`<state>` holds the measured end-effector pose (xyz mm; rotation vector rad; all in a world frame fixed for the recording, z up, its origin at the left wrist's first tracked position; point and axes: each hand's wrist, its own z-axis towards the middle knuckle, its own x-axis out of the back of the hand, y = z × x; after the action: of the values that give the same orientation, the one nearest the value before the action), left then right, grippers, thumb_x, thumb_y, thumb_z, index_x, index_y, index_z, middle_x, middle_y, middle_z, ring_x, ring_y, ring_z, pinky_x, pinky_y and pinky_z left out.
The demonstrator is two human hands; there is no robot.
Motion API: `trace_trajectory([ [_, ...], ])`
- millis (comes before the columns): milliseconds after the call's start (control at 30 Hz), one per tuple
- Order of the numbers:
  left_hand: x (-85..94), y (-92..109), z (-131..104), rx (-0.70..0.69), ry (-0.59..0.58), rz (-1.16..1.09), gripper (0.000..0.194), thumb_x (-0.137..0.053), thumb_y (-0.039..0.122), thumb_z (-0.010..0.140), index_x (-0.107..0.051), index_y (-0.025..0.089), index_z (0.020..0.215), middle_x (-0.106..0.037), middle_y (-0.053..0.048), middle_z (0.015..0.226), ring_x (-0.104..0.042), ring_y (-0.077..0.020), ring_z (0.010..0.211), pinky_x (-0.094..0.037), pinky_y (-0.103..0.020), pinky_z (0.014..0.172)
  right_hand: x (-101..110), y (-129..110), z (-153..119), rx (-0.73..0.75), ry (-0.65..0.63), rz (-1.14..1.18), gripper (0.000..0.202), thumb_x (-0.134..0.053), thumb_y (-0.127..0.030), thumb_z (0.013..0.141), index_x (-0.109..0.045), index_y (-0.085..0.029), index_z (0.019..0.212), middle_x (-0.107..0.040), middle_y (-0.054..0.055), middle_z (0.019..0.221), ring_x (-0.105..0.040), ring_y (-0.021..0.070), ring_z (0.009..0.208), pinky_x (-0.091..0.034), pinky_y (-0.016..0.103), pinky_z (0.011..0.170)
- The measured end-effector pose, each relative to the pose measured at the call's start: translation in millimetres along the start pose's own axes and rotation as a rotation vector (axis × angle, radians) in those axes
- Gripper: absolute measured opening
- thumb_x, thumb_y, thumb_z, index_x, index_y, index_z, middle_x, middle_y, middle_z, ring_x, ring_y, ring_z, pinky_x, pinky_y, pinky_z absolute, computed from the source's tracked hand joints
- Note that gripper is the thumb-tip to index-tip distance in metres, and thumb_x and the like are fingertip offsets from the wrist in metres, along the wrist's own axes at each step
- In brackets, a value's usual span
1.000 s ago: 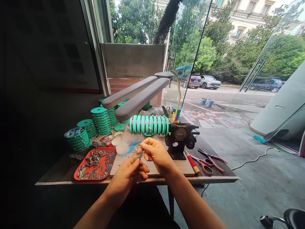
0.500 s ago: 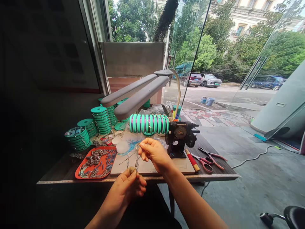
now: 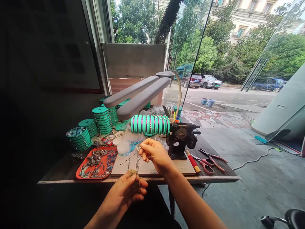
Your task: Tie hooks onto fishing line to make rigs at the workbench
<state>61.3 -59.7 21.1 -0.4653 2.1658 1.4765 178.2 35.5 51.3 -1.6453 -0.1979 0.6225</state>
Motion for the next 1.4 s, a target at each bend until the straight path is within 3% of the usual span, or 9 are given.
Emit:
trace_trajectory([
  [833,4.7,-4,-2,0.034,0.022,0.002,0.017,-0.051,0.028,0.081,-0.048,0.011,0.081,-0.065,-0.012,0.081,-0.060,-0.0129,0.063,-0.043,-0.022,0.059,0,1,1,-0.009,0.019,-0.007,0.066,-0.070,-0.054,0.053,-0.031,-0.008,0.080,-0.050,-0.001,0.068,-0.043,-0.0013,0.045,-0.030,0.007,0.039],
  [1033,16.2,-13,11,0.010,0.017,0.074,0.026,-0.061,0.035,0.072,-0.051,0.012,0.081,-0.065,-0.011,0.083,-0.058,-0.0133,0.064,-0.041,-0.023,0.061,1,-2,3,-0.031,0.027,-0.039,0.068,-0.068,-0.057,0.053,-0.033,-0.008,0.086,-0.052,0.001,0.070,-0.047,0.0018,0.048,-0.033,0.008,0.040],
  [1133,18.4,-13,18,-0.165,0.086,0.313,0.030,-0.062,0.034,0.070,-0.060,0.012,0.091,-0.065,-0.012,0.089,-0.058,-0.0178,0.079,-0.041,-0.026,0.073,5,-6,3,-0.028,0.033,-0.080,0.065,-0.069,-0.055,0.052,-0.037,-0.007,0.082,-0.051,0.001,0.071,-0.044,-0.0002,0.048,-0.028,0.006,0.039],
  [1267,8.6,3,26,-0.605,0.246,0.654,0.035,-0.063,0.027,0.072,-0.062,0.019,0.106,-0.059,-0.008,0.109,-0.051,-0.0214,0.103,-0.032,-0.026,0.091,10,-14,4,-0.006,0.059,-0.137,0.058,-0.071,-0.050,0.052,-0.041,-0.005,0.074,-0.036,-0.004,0.054,-0.031,-0.0058,0.044,-0.022,0.005,0.040],
  [1333,1.6,15,33,-0.661,0.225,0.661,0.033,-0.062,0.027,0.073,-0.062,0.019,0.105,-0.058,-0.008,0.111,-0.050,-0.0216,0.103,-0.034,-0.026,0.091,9,-19,3,0.006,0.077,-0.160,0.057,-0.071,-0.049,0.052,-0.041,-0.005,0.072,-0.033,-0.005,0.053,-0.029,-0.0063,0.045,-0.022,0.005,0.041],
  [1400,-4.5,28,42,-0.601,0.150,0.579,0.032,-0.063,0.030,0.073,-0.062,0.015,0.100,-0.059,-0.010,0.107,-0.051,-0.0221,0.101,-0.037,-0.027,0.089,7,-22,3,0.018,0.091,-0.181,0.057,-0.071,-0.049,0.052,-0.042,-0.004,0.070,-0.035,-0.004,0.056,-0.030,-0.0065,0.046,-0.022,0.005,0.041],
])
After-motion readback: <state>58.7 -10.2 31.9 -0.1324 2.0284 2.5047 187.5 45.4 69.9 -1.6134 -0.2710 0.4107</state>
